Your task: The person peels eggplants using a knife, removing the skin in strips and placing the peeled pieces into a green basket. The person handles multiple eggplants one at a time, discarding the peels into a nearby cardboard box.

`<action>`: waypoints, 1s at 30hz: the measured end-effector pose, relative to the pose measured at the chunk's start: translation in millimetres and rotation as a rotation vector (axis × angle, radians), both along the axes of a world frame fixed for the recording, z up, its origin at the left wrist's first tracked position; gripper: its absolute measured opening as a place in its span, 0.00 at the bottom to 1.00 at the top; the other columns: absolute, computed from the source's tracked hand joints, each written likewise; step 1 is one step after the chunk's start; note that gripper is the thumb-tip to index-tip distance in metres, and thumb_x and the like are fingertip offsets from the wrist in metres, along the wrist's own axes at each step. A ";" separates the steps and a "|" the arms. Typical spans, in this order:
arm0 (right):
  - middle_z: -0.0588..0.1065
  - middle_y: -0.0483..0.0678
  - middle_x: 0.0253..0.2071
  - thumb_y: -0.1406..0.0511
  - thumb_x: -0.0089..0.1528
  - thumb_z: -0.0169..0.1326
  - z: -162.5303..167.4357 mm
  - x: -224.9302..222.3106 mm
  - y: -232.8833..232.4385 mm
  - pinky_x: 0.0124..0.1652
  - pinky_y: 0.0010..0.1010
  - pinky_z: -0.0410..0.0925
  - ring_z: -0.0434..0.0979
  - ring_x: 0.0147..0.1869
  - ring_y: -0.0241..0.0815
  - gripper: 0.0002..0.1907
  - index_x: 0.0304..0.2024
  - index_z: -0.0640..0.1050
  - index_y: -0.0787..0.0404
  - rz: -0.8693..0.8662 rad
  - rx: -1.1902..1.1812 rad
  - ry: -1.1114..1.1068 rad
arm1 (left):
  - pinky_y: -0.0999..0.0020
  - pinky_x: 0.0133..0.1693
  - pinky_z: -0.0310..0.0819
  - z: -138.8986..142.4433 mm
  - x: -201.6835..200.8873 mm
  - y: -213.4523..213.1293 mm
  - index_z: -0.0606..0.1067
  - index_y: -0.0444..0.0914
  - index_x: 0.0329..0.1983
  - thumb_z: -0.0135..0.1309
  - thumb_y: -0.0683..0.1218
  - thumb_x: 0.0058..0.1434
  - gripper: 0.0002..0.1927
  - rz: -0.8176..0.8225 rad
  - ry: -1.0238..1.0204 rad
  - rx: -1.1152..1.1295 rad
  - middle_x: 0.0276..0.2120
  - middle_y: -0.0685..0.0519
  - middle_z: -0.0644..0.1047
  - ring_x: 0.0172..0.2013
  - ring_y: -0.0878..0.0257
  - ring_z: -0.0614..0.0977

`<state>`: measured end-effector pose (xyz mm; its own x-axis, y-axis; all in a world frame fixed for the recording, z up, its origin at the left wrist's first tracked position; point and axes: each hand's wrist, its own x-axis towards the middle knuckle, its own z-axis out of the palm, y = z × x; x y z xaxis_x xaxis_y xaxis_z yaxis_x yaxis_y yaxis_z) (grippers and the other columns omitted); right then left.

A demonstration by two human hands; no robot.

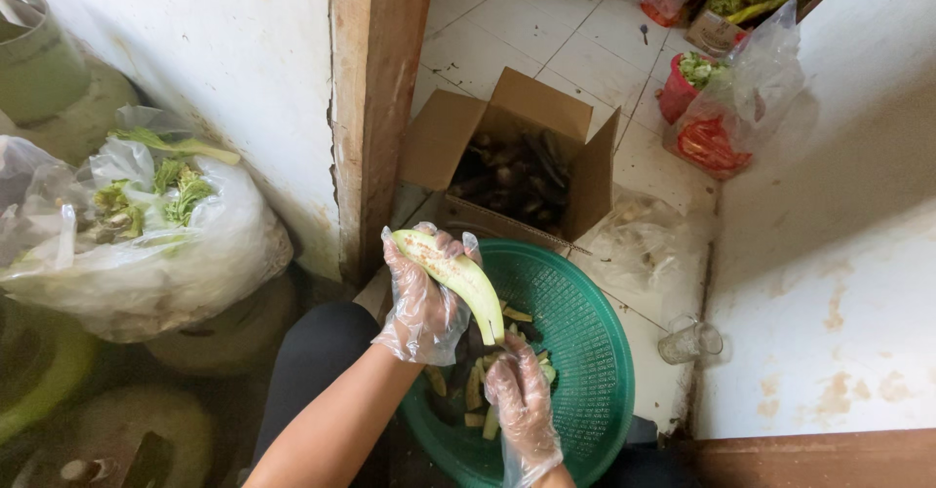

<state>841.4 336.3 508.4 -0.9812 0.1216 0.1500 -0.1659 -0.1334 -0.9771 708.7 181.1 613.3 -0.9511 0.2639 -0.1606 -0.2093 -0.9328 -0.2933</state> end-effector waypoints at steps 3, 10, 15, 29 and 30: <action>0.68 0.42 0.31 0.68 0.65 0.54 -6.6 0.7 1.7 0.31 0.23 0.63 0.66 0.31 0.31 0.23 0.63 0.70 0.63 -0.030 0.021 -0.035 | 0.58 0.45 0.78 1.1 3.8 -1.5 0.69 0.40 0.33 0.48 0.71 0.65 0.29 -0.022 -0.002 0.011 0.22 0.52 0.68 0.23 0.60 0.70; 0.73 0.44 0.35 0.69 0.66 0.52 -14.0 3.6 6.9 0.30 0.24 0.67 0.70 0.32 0.32 0.19 0.59 0.70 0.64 -0.052 0.169 0.069 | 0.58 0.39 0.75 -1.0 8.1 2.2 0.70 0.42 0.32 0.47 0.72 0.62 0.29 -0.072 0.016 -0.005 0.21 0.53 0.69 0.24 0.61 0.71; 0.73 0.45 0.33 0.70 0.67 0.53 -7.4 7.1 7.4 0.31 0.23 0.67 0.69 0.31 0.32 0.17 0.58 0.71 0.63 -0.031 0.210 0.122 | 0.59 0.41 0.78 -0.8 17.3 8.1 0.69 0.41 0.34 0.46 0.71 0.65 0.29 -0.142 -0.112 -0.038 0.22 0.53 0.69 0.23 0.61 0.70; 0.78 0.48 0.51 0.69 0.66 0.51 23.4 16.1 5.9 0.49 0.26 0.72 0.78 0.49 0.35 0.28 0.69 0.65 0.59 0.038 0.324 0.017 | 0.59 0.36 0.76 -11.2 19.2 12.8 0.69 0.42 0.34 0.42 0.72 0.65 0.30 -0.201 -0.048 -0.047 0.21 0.53 0.68 0.22 0.62 0.70; 0.78 0.48 0.53 0.69 0.66 0.50 20.6 16.1 7.8 0.52 0.27 0.72 0.79 0.52 0.36 0.27 0.68 0.65 0.60 0.042 0.355 0.044 | 0.59 0.36 0.76 -11.0 20.0 12.8 0.69 0.42 0.34 0.42 0.72 0.65 0.30 -0.193 -0.047 -0.062 0.21 0.53 0.68 0.22 0.62 0.70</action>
<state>857.5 344.0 529.0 -0.9759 0.0145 0.2179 -0.2104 0.2052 -0.9558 728.7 193.9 602.3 -0.8749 0.4287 -0.2251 -0.3734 -0.8933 -0.2501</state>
